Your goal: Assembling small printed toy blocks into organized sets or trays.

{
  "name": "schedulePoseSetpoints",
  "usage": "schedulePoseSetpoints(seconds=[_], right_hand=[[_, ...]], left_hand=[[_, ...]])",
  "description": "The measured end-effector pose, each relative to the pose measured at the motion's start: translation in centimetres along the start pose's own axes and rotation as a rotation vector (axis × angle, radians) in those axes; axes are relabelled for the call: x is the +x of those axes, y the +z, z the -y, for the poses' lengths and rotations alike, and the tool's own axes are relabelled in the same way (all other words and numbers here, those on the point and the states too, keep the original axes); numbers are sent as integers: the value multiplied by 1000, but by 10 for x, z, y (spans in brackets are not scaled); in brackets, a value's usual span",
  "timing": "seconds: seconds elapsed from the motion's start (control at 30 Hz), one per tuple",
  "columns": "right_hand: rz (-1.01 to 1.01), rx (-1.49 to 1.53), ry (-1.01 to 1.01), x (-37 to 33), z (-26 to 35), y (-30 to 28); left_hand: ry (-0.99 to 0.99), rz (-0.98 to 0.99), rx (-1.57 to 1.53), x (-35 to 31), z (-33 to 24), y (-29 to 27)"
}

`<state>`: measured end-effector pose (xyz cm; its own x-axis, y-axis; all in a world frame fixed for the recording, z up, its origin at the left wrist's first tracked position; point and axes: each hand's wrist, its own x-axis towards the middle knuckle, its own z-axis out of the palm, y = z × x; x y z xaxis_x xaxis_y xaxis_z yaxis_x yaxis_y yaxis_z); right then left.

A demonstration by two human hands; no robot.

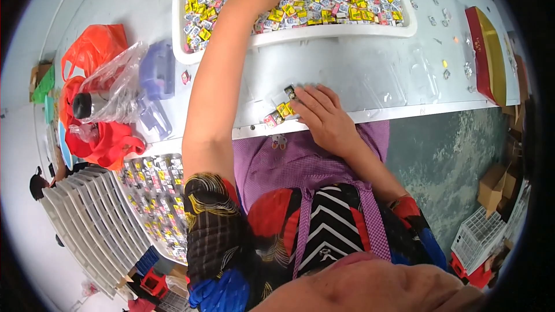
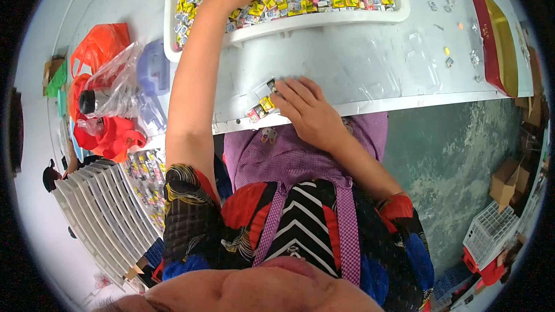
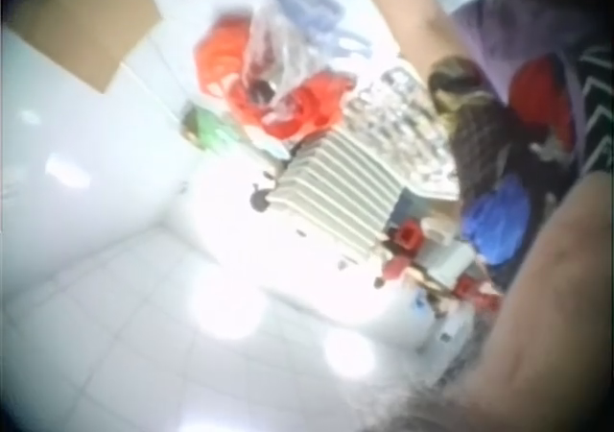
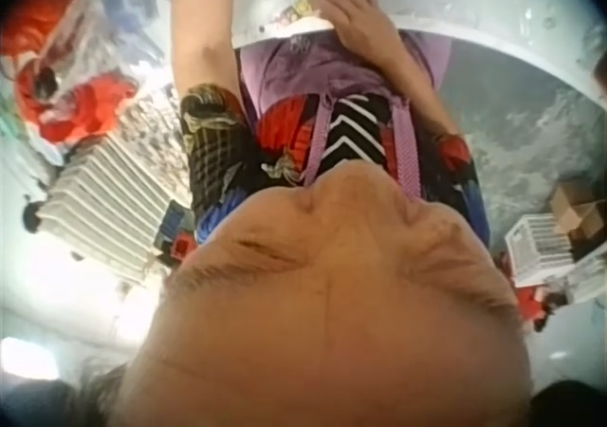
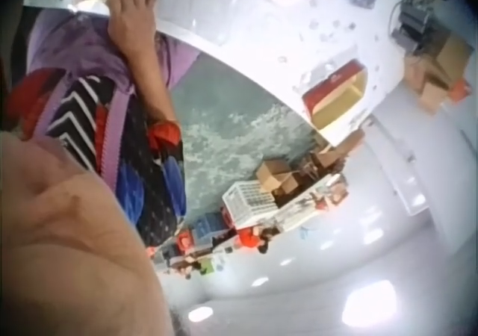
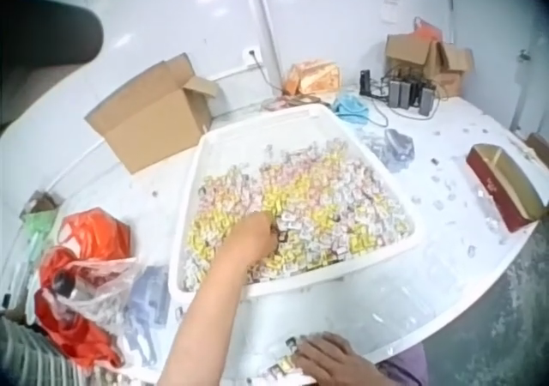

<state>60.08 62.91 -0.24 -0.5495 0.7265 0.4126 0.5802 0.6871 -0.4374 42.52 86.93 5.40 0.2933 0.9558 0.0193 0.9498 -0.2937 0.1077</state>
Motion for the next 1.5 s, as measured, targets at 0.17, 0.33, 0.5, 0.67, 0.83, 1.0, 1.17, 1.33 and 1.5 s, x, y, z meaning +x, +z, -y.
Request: schedulePoseSetpoints(seconds=[0.17, 0.33, 0.5, 0.67, 0.83, 1.0, 1.17, 1.33, 1.5], right_hand=[[-6, 3, 11, 1, -2, 0], [-14, 5, -2, 2, 0, 0], [5, 6, 3, 3, 0, 1], [24, -7, -14, 7, 5, -3], [44, -72, 12, 4, 0, -5], [50, -74, 25, 3, 0, -4], [50, -74, 12, 5, 3, -2], [58, -67, 29, 4, 3, -5], [49, -64, 29, 3, 4, -4]], left_hand=[[-77, 140, -261, -13, -12, -28], [-49, 72, -293, -23, -12, -28], [-57, -24, -367, -28, -21, -27], [13, -316, -646, -75, -9, -50], [-173, -43, -1008, -174, -22, -27], [-459, -29, -1118, -216, -59, 13], [-365, -272, -828, -225, -69, 36], [-281, -303, -632, -226, -69, 35], [-231, -311, -538, -227, -76, 40]])
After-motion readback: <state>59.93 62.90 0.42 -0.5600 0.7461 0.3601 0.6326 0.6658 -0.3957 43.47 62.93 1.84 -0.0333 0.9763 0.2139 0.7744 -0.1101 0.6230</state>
